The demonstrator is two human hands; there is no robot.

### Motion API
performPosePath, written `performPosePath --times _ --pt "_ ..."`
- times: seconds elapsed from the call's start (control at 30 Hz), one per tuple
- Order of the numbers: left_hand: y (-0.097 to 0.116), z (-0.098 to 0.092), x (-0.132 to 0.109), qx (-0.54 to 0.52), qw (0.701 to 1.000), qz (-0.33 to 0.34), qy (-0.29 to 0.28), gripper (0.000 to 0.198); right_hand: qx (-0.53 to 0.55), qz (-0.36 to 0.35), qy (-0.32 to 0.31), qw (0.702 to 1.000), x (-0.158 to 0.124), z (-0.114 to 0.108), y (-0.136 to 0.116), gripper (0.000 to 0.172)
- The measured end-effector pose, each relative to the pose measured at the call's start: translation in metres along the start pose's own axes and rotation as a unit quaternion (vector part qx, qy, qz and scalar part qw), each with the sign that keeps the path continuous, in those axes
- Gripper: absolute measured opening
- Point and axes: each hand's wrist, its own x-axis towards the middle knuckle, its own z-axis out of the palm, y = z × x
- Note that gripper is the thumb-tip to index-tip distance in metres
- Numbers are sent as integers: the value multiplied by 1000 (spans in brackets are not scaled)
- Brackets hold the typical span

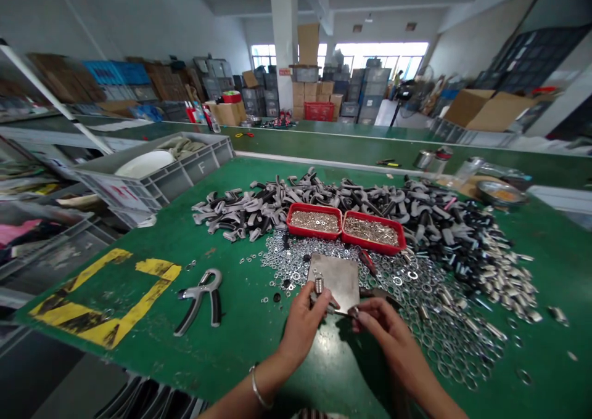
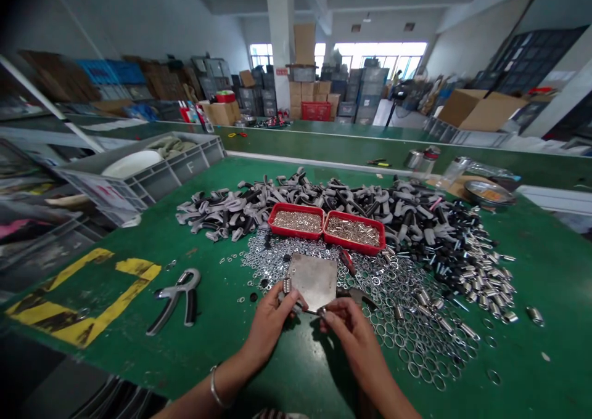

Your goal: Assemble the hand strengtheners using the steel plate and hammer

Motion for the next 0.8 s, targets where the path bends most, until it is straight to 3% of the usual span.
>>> performPosePath --times 0.17,0.27,0.33,0.4,0.5,0.57,0.63,0.7,0.8 --pt "9 8 -5 43 998 49 -22 27 287 100 -30 952 8 34 -3 33" --pt "-4 10 -5 85 995 57 1 28 346 138 -55 926 10 41 -1 31" --pt "-12 13 -6 96 994 52 19 30 332 126 -57 933 8 40 1 30" --pt "-13 15 -7 94 995 34 24 31 259 78 -32 962 5 36 2 25" --pt "-3 18 -9 68 998 10 5 32 47 -69 33 996 0 28 6 16" --pt "5 18 -11 54 998 -1 -19 33 -87 -198 43 975 -2 23 10 24" --pt "9 16 -10 54 997 -7 -47 34 -178 -295 24 938 -3 21 13 42" --pt "6 15 -7 59 997 -2 -53 36 -245 -326 16 913 -3 20 15 53" --pt "-4 15 2 61 998 14 -21 38 -335 -288 -37 896 3 6 12 51"
